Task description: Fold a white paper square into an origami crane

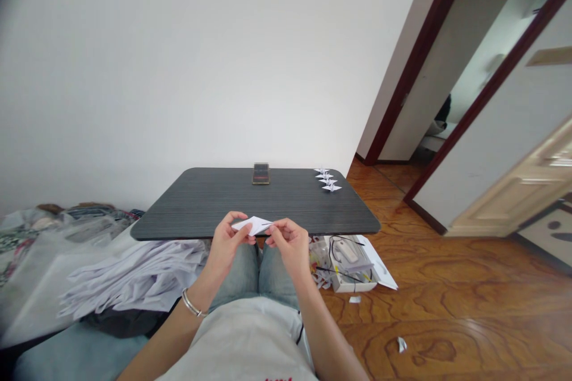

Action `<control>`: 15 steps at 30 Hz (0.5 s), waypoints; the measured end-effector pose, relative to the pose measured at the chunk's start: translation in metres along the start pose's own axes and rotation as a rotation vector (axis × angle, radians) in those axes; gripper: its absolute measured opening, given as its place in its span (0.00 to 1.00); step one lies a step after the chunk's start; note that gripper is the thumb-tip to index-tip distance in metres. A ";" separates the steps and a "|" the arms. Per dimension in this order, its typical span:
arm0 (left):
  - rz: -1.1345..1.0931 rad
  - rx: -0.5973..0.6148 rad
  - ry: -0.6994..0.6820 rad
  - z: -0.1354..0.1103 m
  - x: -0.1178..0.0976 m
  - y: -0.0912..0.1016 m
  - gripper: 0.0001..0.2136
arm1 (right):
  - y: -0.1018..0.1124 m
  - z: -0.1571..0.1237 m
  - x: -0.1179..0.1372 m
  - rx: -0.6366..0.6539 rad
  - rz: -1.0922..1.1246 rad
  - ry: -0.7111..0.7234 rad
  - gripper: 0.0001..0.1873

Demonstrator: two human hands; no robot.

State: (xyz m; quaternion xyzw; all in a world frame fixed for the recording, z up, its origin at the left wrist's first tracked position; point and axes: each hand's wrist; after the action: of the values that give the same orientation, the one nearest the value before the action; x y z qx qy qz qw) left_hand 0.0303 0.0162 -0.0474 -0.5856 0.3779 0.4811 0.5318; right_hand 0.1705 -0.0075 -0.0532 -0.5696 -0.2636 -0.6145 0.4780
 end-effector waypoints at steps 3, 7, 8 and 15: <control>0.000 0.003 0.011 0.000 0.000 0.000 0.17 | 0.000 0.000 0.002 -0.004 -0.021 0.031 0.10; 0.002 0.002 0.006 0.000 0.000 0.000 0.17 | 0.000 0.000 0.002 -0.005 -0.028 0.057 0.09; 0.004 0.004 0.004 -0.001 0.000 0.000 0.17 | 0.000 0.000 0.002 -0.004 -0.026 0.055 0.09; 0.017 0.012 -0.025 -0.001 0.000 0.000 0.17 | 0.002 0.002 0.000 0.019 0.020 0.030 0.09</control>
State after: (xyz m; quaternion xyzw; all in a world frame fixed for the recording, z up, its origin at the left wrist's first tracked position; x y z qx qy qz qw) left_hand 0.0308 0.0155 -0.0469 -0.5731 0.3790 0.4906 0.5359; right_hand 0.1731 -0.0068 -0.0528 -0.5585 -0.2562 -0.6156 0.4934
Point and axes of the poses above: each hand's wrist, its own z-axis towards the middle knuckle, its own y-axis out of the back of the hand, x = y × z, and after that the axes turned 15 degrees about -x, right-handed
